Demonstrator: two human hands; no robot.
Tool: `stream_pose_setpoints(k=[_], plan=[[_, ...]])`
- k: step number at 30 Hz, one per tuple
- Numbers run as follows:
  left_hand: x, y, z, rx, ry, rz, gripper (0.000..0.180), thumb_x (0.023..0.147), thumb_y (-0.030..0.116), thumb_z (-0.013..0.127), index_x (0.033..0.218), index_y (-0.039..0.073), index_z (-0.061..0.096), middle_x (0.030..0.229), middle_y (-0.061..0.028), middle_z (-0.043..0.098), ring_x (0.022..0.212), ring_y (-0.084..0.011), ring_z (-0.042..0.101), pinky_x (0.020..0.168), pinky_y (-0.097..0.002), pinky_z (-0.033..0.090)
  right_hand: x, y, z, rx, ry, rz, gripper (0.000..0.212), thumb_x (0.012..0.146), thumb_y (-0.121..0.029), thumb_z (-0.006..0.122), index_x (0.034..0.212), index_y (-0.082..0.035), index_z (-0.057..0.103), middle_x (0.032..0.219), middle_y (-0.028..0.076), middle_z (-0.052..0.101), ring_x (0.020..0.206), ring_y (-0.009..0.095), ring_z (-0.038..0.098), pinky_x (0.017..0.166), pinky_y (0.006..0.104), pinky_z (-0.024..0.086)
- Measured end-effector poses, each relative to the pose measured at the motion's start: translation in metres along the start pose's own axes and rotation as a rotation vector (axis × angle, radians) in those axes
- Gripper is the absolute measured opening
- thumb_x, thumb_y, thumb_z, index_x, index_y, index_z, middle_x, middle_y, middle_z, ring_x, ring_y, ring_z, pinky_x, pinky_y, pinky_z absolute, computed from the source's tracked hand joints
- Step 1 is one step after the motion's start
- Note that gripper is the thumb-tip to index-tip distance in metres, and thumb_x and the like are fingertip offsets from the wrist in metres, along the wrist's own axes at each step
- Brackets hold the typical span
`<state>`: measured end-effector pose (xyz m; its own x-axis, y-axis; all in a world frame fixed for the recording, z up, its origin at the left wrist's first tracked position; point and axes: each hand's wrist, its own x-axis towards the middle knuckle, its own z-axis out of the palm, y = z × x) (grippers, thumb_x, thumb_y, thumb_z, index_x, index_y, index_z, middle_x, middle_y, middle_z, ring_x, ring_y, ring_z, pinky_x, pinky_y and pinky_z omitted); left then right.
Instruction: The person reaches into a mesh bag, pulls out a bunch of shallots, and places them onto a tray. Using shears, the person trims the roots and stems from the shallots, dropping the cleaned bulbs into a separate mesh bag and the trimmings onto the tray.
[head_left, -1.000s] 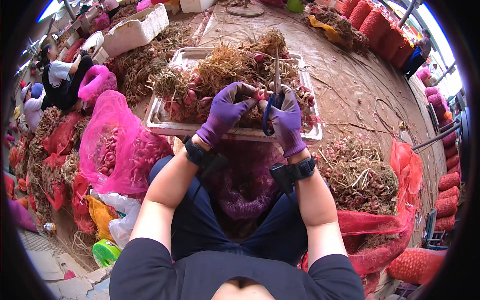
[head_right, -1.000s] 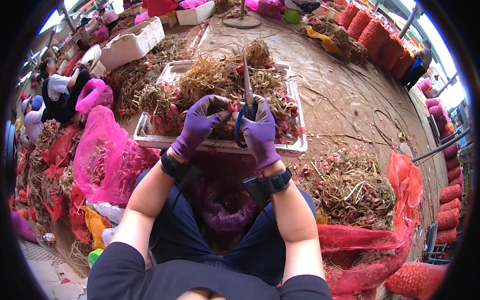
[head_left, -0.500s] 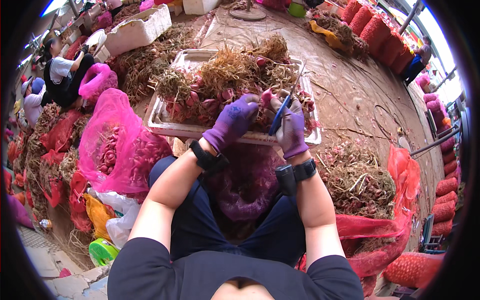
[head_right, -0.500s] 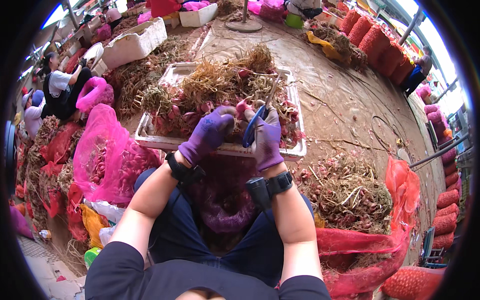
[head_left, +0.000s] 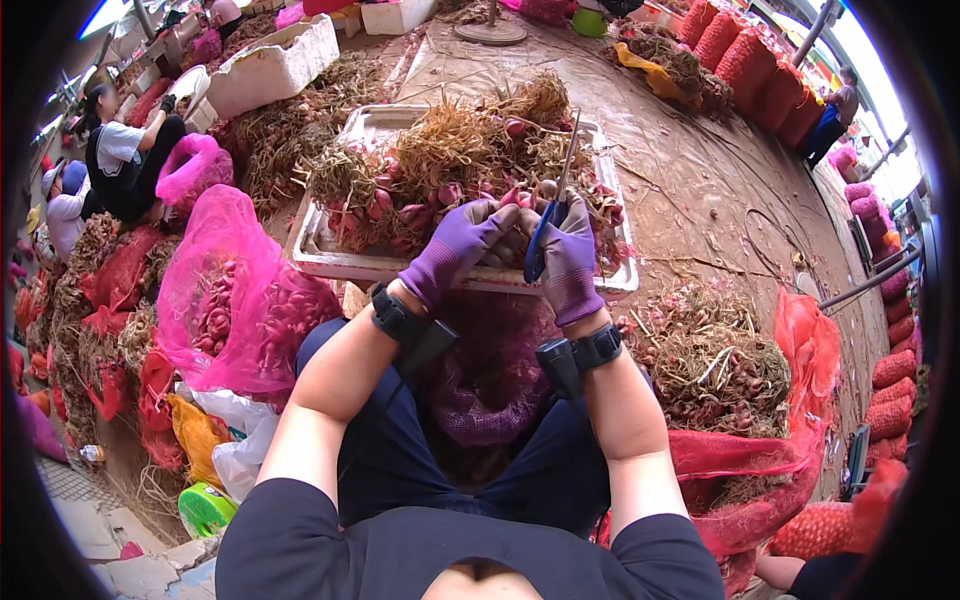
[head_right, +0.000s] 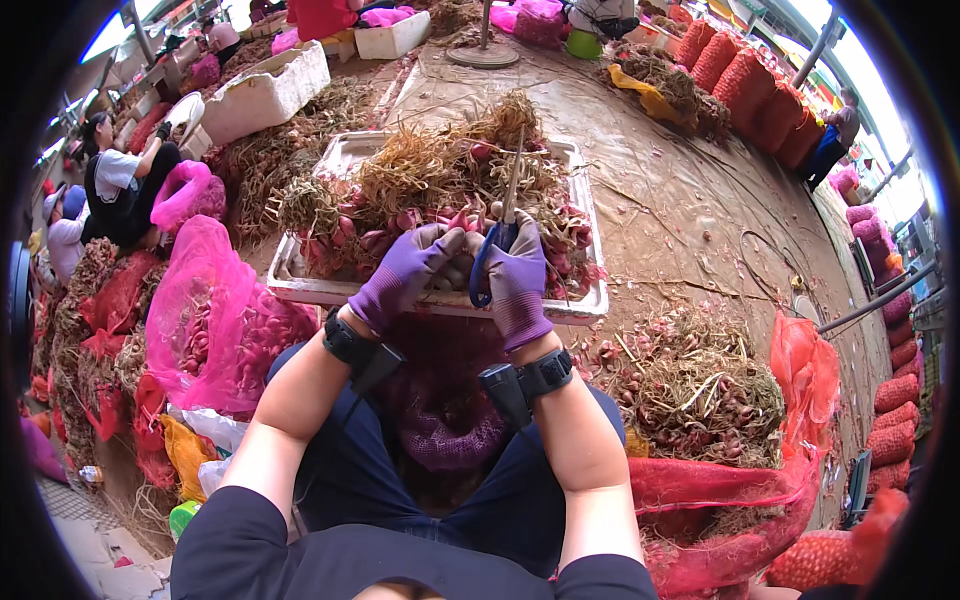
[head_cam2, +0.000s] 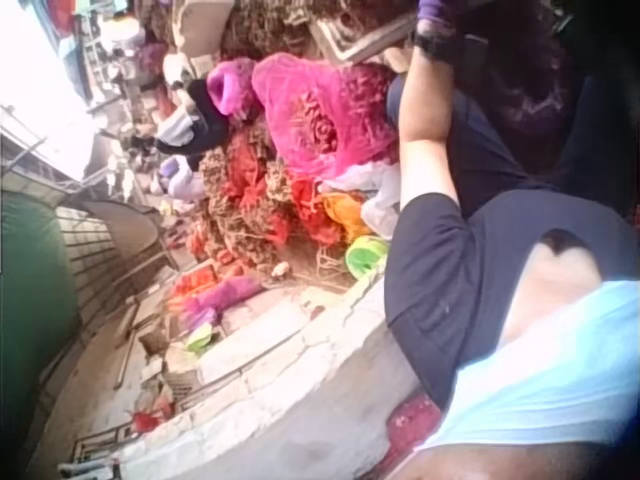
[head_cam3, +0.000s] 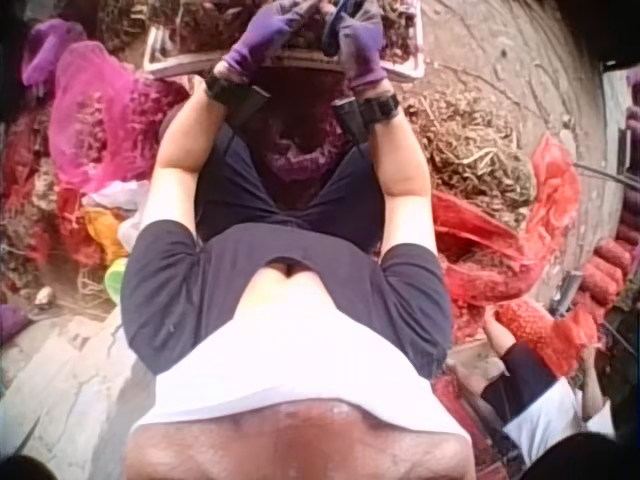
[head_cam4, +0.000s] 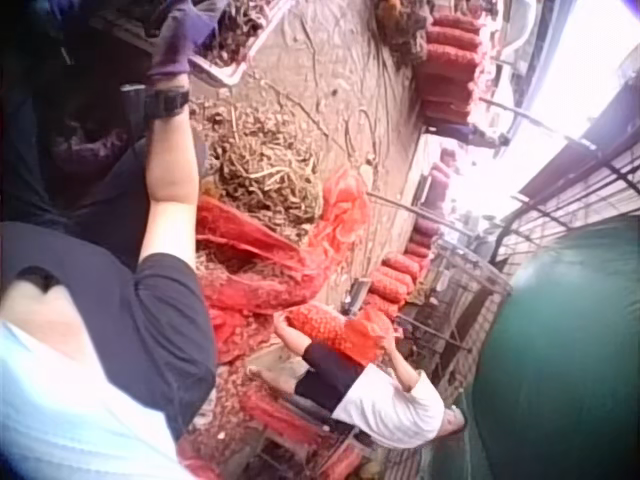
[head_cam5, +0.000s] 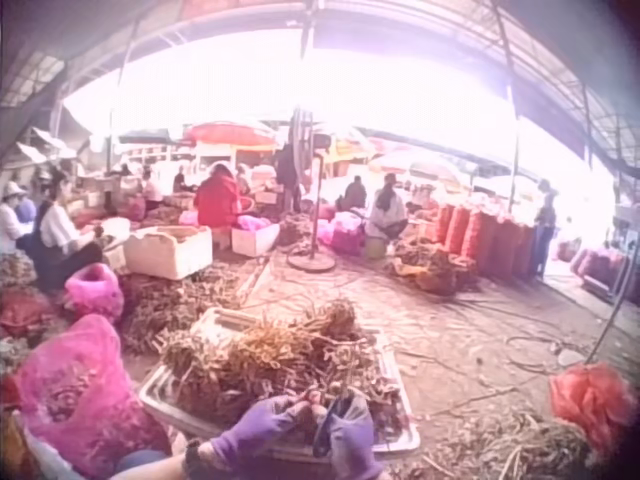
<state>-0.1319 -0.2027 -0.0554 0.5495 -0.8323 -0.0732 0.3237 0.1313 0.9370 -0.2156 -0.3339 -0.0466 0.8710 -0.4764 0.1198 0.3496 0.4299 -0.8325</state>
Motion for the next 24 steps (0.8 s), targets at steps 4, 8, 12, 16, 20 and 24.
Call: stream_pose_setpoints(k=[4, 8, 12, 16, 20, 24], plan=[[0.002, -0.003, -0.006, 0.27, 0.11, 0.067, 0.025, 0.095, 0.03, 0.054, 0.1, 0.007, 0.06, 0.082, 0.0009, 0.063, 0.064, -0.0049, 0.058, 0.06, -0.0208, 0.048, 0.0, -0.003, 0.005, -0.074, -0.016, 0.01, 0.038, 0.084, 0.001, 0.064, 0.117, -0.003, 0.046, 0.093, 0.005, 0.059, 0.073, 0.01, 0.059, 0.064, 0.0227, 0.052], [0.002, -0.007, -0.002, 0.389, 0.055, 0.222, 0.022, 0.096, 0.027, 0.053, 0.095, 0.006, 0.058, 0.082, -0.001, 0.063, 0.069, -0.0068, 0.059, 0.06, -0.022, 0.047, 0.003, -0.01, 0.004, 0.113, 0.011, 0.148, 0.034, 0.086, -0.002, 0.062, 0.115, -0.005, 0.046, 0.089, 0.005, 0.06, 0.068, 0.01, 0.058, 0.057, 0.021, 0.048], [0.001, 0.003, -0.013, 1.434, 0.008, 0.506, 0.023, 0.097, 0.024, 0.051, 0.099, 0.003, 0.059, 0.089, -0.0027, 0.063, 0.077, -0.0102, 0.06, 0.065, -0.0254, 0.048, 0.008, -0.012, -0.01, 0.043, -0.028, 0.156, 0.03, 0.089, -0.008, 0.06, 0.116, -0.007, 0.047, 0.097, 0.006, 0.064, 0.078, 0.013, 0.063, 0.067, 0.0242, 0.051], [0.003, 0.007, -0.011, 0.644, 0.135, 0.391, 0.029, 0.097, 0.026, 0.05, 0.112, 0.001, 0.055, 0.097, -0.004, 0.062, 0.084, -0.0146, 0.06, 0.075, -0.0292, 0.05, 0.002, -0.008, -0.004, -0.004, -0.018, 0.085, 0.038, 0.083, 0.002, 0.063, 0.116, -0.003, 0.046, 0.092, 0.005, 0.06, 0.076, 0.01, 0.061, 0.061, 0.021, 0.051], [0.005, 0.001, 0.007, 0.154, 0.04, 0.265, 0.031, 0.098, 0.026, 0.048, 0.118, 0.003, 0.052, 0.098, -0.004, 0.063, 0.082, -0.0098, 0.061, 0.072, -0.0249, 0.052, 0.003, 0.002, -0.001, -0.034, -0.086, 0.058, 0.043, 0.081, 0.003, 0.064, 0.119, -0.003, 0.045, 0.096, 0.005, 0.06, 0.078, 0.01, 0.061, 0.066, 0.0199, 0.052], [-0.001, 0.011, 0.003, 0.128, 0.015, 0.127, 0.025, 0.098, 0.025, 0.048, 0.111, 0.004, 0.055, 0.089, -0.0005, 0.064, 0.072, -0.0082, 0.06, 0.065, -0.0221, 0.051, 0.002, -0.009, 0.006, -0.178, -0.084, -0.042, 0.043, 0.081, 0.004, 0.064, 0.119, -0.002, 0.045, 0.098, 0.006, 0.063, 0.076, 0.009, 0.061, 0.065, 0.0202, 0.051]])
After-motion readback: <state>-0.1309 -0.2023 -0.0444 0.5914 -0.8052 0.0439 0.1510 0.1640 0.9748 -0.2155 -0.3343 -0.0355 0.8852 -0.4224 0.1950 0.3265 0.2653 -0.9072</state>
